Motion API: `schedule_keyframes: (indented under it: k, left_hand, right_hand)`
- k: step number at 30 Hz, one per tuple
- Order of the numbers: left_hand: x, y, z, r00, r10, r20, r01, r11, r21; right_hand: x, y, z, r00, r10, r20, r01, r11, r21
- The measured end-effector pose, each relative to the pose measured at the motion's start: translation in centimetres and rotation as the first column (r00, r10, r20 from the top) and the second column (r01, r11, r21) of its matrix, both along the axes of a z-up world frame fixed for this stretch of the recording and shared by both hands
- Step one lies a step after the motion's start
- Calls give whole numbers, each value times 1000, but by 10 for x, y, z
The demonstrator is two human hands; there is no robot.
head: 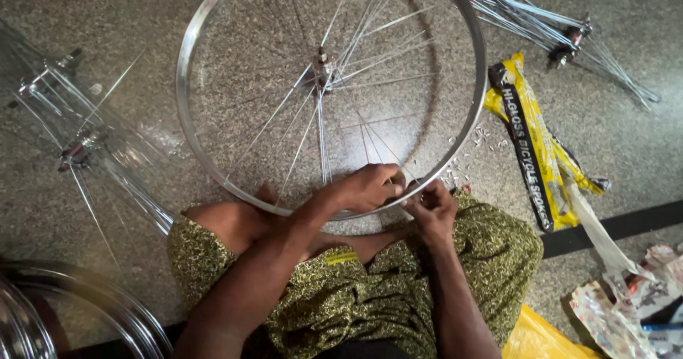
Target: The person builds a bicycle wheel by inserting metal spokes into the hub and threading them through the rim, using their hands to position and weave the spokes one by one.
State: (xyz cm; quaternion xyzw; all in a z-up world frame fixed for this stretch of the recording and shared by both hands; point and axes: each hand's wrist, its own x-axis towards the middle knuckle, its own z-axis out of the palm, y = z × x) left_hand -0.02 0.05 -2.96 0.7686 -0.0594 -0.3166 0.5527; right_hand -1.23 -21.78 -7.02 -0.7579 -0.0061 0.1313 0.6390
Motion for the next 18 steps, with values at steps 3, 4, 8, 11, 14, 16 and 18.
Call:
schedule_keyframes:
  k: [3,4,8,11,14,16,18]
  left_hand:
    - [-3,-12,-6,999,-17,-40,23,985,169]
    - [-4,-19,-8,996,-23,-81,46,956,291]
    - [-10,-23,-15,976,23,-217,7,991,136]
    - [-17,-6,0,978,-106,-179,174,886,429]
    - [-37,-6,16,978,2,-209,99,878,469]
    - [-51,-4,17,943,137,-303,21,886,464]
    - [-66,5,9,991,133,27,-128,845,520]
  right_hand:
    - [0,7,17,1000,8,10,-9,999,48]
    - [2,15,32,1000,14,6,-14,999,48]
    - [-3,42,131,802,-103,-589,-40,974,-225]
    - [3,49,174,793,-73,-605,-237,878,-417]
    - [11,47,163,904,134,-406,-329,825,-460]
    - [19,53,138,896,270,-353,-438,670,-600]
    - [15,63,110,868,421,-264,-491,640,-592]
